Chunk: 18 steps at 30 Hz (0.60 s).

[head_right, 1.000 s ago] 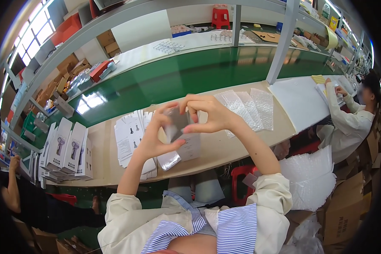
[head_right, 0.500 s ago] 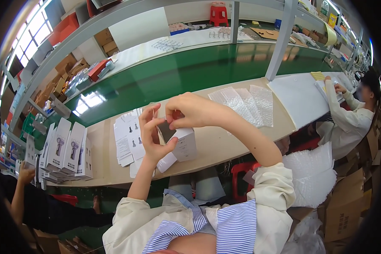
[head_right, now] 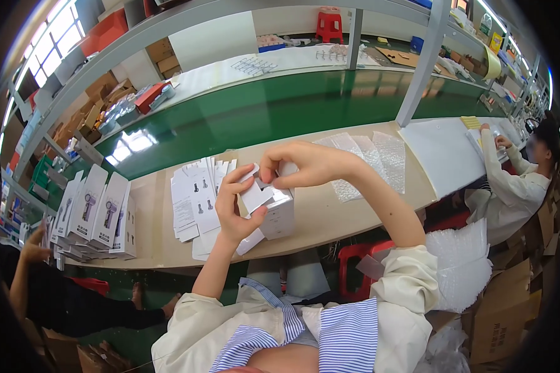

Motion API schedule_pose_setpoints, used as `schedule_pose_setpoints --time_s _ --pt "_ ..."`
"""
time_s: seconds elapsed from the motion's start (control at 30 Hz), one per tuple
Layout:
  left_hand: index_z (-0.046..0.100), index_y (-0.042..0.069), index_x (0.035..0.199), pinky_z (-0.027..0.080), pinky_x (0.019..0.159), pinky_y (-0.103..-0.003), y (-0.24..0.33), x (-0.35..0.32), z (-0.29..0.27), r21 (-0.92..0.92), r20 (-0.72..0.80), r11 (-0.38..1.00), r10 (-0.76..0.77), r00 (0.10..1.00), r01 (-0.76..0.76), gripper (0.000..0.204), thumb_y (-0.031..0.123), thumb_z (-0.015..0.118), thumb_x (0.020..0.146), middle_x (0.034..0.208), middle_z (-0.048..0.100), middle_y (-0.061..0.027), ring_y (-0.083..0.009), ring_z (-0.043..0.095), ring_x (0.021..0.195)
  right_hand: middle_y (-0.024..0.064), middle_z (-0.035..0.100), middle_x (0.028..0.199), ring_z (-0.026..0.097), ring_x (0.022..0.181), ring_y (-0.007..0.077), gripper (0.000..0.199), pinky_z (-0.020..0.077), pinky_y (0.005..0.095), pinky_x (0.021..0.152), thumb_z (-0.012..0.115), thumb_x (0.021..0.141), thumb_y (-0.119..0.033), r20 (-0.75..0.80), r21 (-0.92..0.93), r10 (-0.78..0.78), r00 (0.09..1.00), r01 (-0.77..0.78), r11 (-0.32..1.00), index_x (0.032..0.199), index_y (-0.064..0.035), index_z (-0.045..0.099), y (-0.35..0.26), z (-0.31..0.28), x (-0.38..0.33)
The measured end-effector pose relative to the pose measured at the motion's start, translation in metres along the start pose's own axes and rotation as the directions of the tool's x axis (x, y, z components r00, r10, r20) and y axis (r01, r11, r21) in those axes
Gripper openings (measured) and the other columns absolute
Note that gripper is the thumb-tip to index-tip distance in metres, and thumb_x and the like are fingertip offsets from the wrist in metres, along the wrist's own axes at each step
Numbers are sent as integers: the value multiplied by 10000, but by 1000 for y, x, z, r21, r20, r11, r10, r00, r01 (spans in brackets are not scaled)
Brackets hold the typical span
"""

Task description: The person folds flat cardboard boxes into their assembled form by hand, then packs electronics items into plastic bags and places the bagged items into the boxes on an assembly line.

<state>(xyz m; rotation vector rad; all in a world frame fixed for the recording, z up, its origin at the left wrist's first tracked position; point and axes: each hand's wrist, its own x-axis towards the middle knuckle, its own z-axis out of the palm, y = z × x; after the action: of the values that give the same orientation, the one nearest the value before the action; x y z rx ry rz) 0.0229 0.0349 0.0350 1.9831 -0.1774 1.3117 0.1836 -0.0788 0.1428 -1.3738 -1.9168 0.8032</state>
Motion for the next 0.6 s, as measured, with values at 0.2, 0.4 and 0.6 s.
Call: schedule_pose_setpoints --time_s 0.2,0.4,0.6 --pt "544 9 1015 401 968 -464 0 5 4 38 -17 989 142 990 -141 411 123 694 650 1166 555 -223 -361 537 1103 97 520 1140 538 1024 219 481 447 354 868 669 741 -79 -233 -368 240 942 -314 875 1163 -14 448 -19 13 8" --pt "552 43 1082 404 955 -521 6 7 -8 220 167 954 170 971 -204 500 157 722 625 1163 562 -186 -376 539 1094 112 499 1165 509 1096 247 570 414 388 936 656 716 -68 -445 511 -73 892 321 797 1225 -30 402 23 51 -14" --pt "560 42 1098 437 916 -489 12 7 -11 162 149 964 186 971 -209 495 178 700 643 1153 566 -186 -369 547 1063 90 574 1024 550 1023 222 444 426 358 919 594 710 -18 -741 60 -260 619 447 893 1134 -13 460 45 88 -13"
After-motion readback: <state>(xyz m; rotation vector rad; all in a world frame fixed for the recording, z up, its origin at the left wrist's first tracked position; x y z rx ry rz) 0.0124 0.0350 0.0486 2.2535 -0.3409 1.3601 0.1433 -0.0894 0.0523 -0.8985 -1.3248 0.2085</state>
